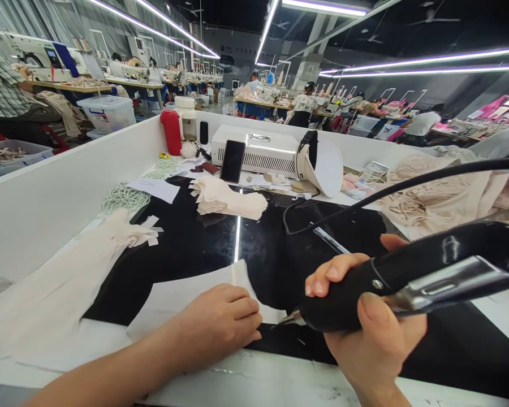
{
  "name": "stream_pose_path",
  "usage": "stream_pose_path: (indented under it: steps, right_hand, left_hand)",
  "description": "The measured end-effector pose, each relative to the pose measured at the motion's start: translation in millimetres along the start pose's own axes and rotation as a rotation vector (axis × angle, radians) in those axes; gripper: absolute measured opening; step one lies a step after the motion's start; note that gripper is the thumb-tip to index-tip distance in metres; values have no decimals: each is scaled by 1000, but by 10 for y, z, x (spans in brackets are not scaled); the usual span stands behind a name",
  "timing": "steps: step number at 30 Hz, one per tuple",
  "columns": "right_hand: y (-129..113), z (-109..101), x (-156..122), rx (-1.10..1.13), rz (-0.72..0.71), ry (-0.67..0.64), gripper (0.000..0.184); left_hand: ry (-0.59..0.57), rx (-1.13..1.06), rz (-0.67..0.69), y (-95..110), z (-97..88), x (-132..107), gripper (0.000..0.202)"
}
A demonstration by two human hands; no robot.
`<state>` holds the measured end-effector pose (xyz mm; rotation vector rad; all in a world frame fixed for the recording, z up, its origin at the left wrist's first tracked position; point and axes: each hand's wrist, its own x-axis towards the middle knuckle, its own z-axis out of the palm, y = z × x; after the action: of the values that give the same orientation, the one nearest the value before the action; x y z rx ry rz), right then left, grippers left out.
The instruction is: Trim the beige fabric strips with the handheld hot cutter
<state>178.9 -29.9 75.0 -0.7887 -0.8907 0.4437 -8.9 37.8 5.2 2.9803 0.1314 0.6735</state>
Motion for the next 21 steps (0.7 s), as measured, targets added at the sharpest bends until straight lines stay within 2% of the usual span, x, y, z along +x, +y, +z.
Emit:
stream_pose_path:
  steps: [16, 21]
  right_hand:
    - [23, -3, -1, 2, 4, -30, 53]
    - [34, -17, -18, 0, -11, -42, 51]
  left_hand:
    - [23, -2, -1, -3, 26, -15, 15]
    - [45, -78, -27, -3, 20, -18, 17]
